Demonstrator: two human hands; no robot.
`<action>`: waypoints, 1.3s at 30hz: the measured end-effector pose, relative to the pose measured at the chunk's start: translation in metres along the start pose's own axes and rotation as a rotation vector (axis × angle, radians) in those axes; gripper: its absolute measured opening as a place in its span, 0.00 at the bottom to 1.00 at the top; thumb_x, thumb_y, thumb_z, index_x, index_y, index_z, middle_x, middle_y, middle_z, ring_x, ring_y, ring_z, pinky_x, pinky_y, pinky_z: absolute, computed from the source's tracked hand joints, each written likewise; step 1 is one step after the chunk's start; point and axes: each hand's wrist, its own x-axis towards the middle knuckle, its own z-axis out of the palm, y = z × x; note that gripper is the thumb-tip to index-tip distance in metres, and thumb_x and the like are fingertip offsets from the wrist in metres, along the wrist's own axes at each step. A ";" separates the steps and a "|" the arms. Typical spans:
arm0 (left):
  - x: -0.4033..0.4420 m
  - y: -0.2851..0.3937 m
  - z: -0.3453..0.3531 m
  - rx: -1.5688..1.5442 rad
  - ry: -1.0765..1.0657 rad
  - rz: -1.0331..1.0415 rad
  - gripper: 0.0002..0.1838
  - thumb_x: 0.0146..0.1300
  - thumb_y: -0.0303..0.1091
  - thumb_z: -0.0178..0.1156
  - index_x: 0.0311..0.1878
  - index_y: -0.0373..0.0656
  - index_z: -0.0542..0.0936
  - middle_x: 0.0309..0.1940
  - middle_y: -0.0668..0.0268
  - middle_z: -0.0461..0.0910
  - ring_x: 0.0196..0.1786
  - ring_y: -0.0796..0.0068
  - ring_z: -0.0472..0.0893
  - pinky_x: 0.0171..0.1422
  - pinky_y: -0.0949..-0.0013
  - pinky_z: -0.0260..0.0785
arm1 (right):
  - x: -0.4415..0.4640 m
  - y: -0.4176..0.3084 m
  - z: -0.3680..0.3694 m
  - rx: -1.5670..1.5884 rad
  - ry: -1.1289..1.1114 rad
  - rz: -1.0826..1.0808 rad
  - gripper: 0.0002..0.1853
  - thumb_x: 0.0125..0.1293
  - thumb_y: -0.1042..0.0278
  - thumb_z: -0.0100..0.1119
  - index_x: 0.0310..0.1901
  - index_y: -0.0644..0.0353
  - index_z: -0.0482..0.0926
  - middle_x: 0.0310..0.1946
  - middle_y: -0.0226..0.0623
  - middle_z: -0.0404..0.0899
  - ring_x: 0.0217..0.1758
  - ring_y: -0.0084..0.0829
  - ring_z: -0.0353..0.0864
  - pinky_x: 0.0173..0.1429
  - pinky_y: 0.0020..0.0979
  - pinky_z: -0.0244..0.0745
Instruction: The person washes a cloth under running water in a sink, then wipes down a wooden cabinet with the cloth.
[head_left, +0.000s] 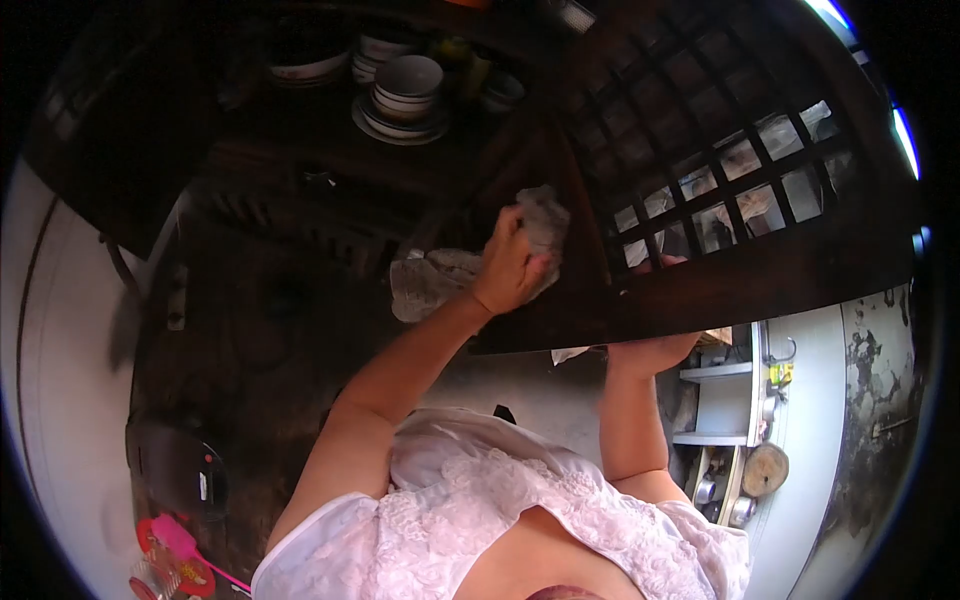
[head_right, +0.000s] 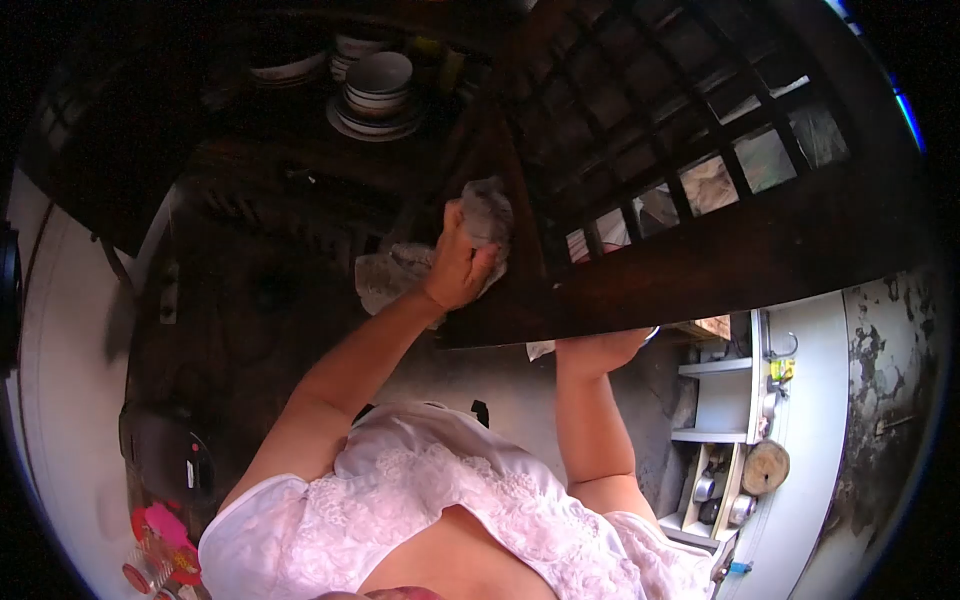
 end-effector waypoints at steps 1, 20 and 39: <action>-0.019 -0.030 -0.003 0.215 -0.092 -0.052 0.10 0.61 0.30 0.50 0.44 0.37 0.70 0.49 0.51 0.63 0.49 0.51 0.66 0.53 0.59 0.61 | 0.002 -0.002 -0.003 -0.048 0.026 -0.006 0.24 0.66 0.50 0.36 0.50 0.63 0.67 0.44 0.41 0.71 0.43 0.38 0.74 0.48 0.36 0.73; 0.070 -0.056 0.012 0.636 0.142 0.385 0.11 0.34 0.27 0.62 0.25 0.46 0.73 0.40 0.57 0.71 0.40 0.56 0.70 0.39 0.58 0.63 | 0.023 -0.001 -0.079 -0.289 0.475 -0.052 0.25 0.67 0.51 0.32 0.54 0.62 0.66 0.48 0.43 0.72 0.47 0.37 0.75 0.48 0.37 0.73; 0.271 0.073 -0.016 0.093 0.259 0.477 0.11 0.66 0.36 0.48 0.37 0.36 0.72 0.28 0.55 0.71 0.31 0.59 0.71 0.38 0.64 0.64 | 0.005 0.016 -0.047 -0.120 0.356 -0.049 0.16 0.66 0.61 0.38 0.47 0.62 0.69 0.39 0.40 0.74 0.41 0.35 0.76 0.44 0.33 0.74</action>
